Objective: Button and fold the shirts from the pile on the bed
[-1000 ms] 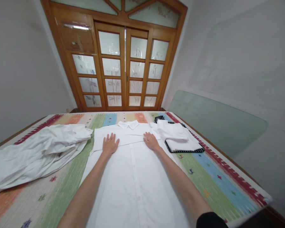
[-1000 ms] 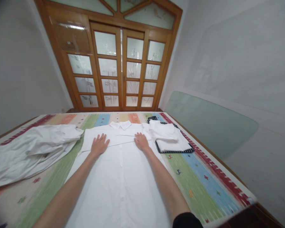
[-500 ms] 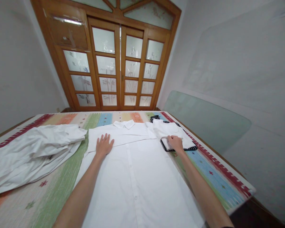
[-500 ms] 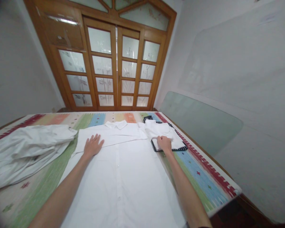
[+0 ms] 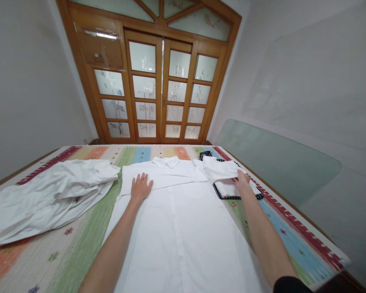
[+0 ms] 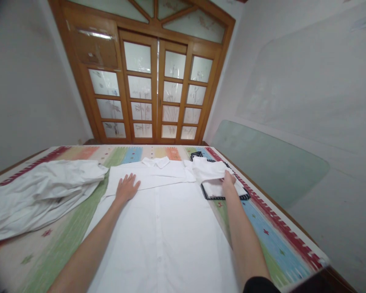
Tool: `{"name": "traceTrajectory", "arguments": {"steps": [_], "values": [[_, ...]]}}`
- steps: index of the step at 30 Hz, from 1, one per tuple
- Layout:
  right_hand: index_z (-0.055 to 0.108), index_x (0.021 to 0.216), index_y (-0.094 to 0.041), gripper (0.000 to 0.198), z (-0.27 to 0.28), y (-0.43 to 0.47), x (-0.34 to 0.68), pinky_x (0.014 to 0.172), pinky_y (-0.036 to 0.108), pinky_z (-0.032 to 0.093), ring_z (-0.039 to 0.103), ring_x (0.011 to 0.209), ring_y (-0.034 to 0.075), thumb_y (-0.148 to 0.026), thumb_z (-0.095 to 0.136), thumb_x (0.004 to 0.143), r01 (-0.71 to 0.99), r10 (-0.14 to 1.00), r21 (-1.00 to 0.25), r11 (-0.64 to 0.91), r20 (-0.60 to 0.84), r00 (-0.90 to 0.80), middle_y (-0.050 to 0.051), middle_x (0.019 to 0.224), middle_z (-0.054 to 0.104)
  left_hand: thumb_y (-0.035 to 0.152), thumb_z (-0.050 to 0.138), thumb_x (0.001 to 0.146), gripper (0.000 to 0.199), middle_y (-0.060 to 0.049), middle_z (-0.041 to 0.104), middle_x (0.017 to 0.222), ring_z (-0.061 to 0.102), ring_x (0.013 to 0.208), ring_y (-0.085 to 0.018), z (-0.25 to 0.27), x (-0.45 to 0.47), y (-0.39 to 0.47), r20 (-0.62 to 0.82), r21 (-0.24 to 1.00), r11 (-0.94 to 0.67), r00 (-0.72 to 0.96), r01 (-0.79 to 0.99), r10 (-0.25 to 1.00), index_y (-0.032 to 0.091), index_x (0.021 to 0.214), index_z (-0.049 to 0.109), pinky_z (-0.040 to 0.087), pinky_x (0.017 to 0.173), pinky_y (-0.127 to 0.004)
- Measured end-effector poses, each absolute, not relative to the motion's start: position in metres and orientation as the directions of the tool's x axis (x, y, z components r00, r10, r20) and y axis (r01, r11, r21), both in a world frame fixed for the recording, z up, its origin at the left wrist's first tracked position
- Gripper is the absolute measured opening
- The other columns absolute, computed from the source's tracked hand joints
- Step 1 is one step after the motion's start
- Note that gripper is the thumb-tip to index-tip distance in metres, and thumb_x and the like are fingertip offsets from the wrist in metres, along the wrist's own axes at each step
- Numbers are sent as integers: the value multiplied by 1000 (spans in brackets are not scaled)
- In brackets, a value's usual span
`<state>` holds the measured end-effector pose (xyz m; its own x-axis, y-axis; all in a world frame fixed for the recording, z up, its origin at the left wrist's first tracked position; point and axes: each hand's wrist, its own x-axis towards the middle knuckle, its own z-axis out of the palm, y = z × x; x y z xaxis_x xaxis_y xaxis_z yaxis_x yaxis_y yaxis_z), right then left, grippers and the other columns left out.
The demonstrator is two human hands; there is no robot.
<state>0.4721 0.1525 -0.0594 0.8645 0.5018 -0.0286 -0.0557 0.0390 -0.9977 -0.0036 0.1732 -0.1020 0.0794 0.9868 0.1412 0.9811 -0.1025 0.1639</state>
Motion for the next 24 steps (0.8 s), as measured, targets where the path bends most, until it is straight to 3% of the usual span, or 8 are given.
{"name": "traceTrajectory", "arguments": {"steps": [3, 5, 9, 12, 15, 17, 24], "values": [[60, 85, -17, 13, -36, 170, 460, 82, 37, 51, 62, 92, 24, -22, 49, 81, 148, 308, -983, -110, 108, 945, 9, 86, 65, 44, 29, 96, 60, -12, 35, 153, 25, 144, -30, -101, -2, 172, 154, 164, -95, 70, 982, 986, 12, 145, 40, 19, 118, -48], [62, 83, -14, 19, -20, 182, 438, 91, 40, 46, 59, 100, 28, -24, 47, 84, 302, 302, -947, -109, 257, 918, 15, 92, 64, 43, 30, 96, 59, -12, 36, 153, 25, 144, -30, -101, -1, 171, 164, 167, -92, 64, 982, 984, 12, 144, 41, 19, 117, -49], [65, 86, -11, 29, -9, 196, 364, 92, 41, 42, 56, 99, 28, -26, 40, 90, 683, 384, -729, -27, 624, 681, 18, 100, 59, 42, 32, 96, 57, -13, 37, 152, 27, 143, -31, -103, -2, 172, 180, 183, -98, 65, 978, 982, 12, 143, 43, 21, 117, -50], [66, 93, -15, 31, -32, 188, 302, 90, 36, 42, 54, 95, 23, -23, 37, 94, 873, 560, -463, 150, 768, 311, 14, 103, 58, 40, 34, 95, 55, -13, 40, 150, 30, 142, -31, -105, -4, 173, 208, 194, -112, 70, 975, 976, 13, 142, 46, 23, 116, -50], [67, 101, -19, 26, -72, 173, 257, 90, 33, 41, 53, 96, 21, -19, 42, 94, 923, 736, -198, 330, 666, -120, 11, 111, 59, 40, 36, 95, 54, -13, 41, 150, 31, 142, -30, -107, -6, 174, 224, 202, -115, 69, 973, 972, 14, 140, 47, 23, 116, -49], [67, 107, -22, 25, -97, 165, 240, 91, 32, 40, 52, 103, 21, -17, 47, 92, 899, 783, -137, 416, 557, -278, 10, 113, 60, 40, 36, 95, 54, -13, 42, 149, 31, 142, -29, -108, -8, 175, 217, 209, -119, 73, 971, 973, 14, 140, 47, 23, 116, -48], [69, 101, -20, 22, -117, 163, 229, 89, 29, 43, 55, 95, 20, -21, 49, 90, 885, 836, -233, 402, 488, -251, 9, 101, 62, 38, 37, 95, 53, -14, 43, 148, 32, 142, -28, -108, -16, 175, 208, 226, -122, 74, 966, 975, 13, 140, 47, 24, 116, -47]]}}
